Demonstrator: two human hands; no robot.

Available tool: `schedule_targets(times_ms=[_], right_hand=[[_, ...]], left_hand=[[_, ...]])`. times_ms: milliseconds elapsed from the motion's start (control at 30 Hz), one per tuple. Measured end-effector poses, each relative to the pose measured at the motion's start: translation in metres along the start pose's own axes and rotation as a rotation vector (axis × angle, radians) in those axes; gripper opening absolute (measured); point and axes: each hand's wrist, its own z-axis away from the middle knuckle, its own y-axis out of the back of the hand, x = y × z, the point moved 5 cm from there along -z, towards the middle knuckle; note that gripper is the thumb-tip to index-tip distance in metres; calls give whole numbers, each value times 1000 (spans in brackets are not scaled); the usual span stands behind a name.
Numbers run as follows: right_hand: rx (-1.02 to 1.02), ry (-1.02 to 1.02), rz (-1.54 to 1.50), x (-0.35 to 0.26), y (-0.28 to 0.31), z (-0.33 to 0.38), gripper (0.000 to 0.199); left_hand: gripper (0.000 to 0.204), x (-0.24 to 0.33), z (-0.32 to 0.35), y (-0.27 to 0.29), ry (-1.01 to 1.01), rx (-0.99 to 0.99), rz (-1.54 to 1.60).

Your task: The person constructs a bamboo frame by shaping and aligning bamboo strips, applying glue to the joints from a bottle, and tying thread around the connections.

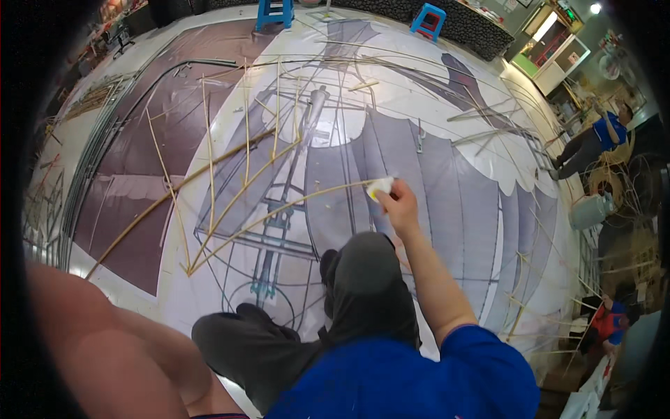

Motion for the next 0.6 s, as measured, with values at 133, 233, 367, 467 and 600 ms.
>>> schedule_targets(times_ms=[133,233,367,467,600], right_hand=[[170,-75,87,81,60,-24,15],[247,-109,213,147,107,-42,18],[319,-268,407,237,136,-76,26],[380,-183,634,295,161,-106,25],[483,-335,761,378,198,-148,30]], left_hand=[[43,-89,80,-52,452,-147,-101],[40,-127,216,-97,767,-637,-122],[28,-100,345,-110,1059,-1163,-161],[21,-94,394,-122,1192,-1536,6],[20,-100,463,-97,1379,-1798,-67]])
